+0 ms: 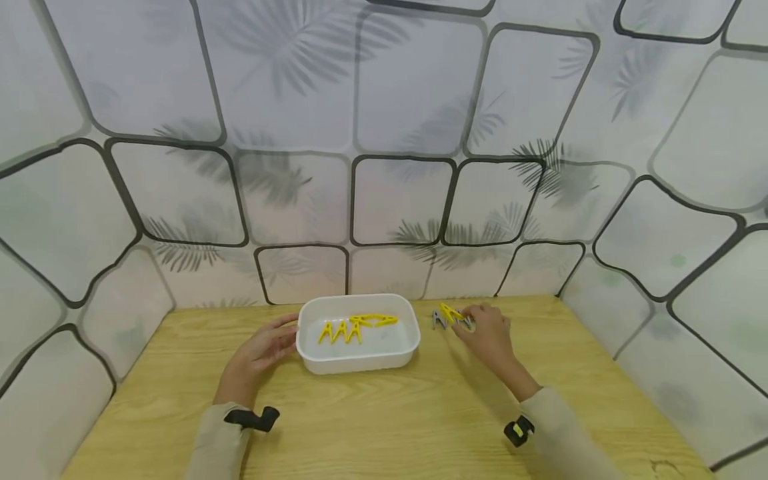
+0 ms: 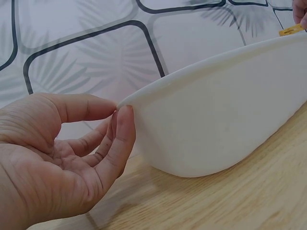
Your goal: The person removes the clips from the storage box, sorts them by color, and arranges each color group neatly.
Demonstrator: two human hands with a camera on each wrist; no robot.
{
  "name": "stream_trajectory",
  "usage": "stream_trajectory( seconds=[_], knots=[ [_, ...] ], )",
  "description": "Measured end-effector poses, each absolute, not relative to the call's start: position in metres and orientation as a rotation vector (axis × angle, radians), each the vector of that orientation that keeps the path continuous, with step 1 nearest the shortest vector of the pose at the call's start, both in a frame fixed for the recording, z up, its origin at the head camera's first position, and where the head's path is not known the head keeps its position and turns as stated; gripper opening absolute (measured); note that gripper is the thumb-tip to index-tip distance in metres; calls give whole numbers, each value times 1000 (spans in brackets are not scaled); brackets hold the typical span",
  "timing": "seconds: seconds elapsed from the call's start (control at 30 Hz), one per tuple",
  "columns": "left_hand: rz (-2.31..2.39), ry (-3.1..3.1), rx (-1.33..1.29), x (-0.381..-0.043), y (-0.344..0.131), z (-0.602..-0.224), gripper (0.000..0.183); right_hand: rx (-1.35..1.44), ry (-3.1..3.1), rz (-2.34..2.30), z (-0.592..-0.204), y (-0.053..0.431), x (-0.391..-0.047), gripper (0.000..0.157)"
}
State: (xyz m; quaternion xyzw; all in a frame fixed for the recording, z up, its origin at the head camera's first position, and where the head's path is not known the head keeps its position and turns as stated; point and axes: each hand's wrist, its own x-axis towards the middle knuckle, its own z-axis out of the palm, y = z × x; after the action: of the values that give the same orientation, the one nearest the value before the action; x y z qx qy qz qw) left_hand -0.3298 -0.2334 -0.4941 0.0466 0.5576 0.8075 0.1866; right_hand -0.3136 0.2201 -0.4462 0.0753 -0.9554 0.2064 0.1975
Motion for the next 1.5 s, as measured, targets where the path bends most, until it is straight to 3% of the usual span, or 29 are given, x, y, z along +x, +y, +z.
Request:
stream_trajectory(
  seconds=[0.57, 1.0, 1.5],
  knots=[
    [2301, 1549, 113, -329, -233, -493, 28, 304, -2749, 379, -471, 229, -312, 28],
    [2320, 1472, 113, -325, -233, -491, 36, 256, -2828, 397, -491, 219, -317, 23],
    [2290, 1552, 111, -326, -233, -493, 37, 266, -2829, 373, -498, 215, -320, 33]
  ],
)
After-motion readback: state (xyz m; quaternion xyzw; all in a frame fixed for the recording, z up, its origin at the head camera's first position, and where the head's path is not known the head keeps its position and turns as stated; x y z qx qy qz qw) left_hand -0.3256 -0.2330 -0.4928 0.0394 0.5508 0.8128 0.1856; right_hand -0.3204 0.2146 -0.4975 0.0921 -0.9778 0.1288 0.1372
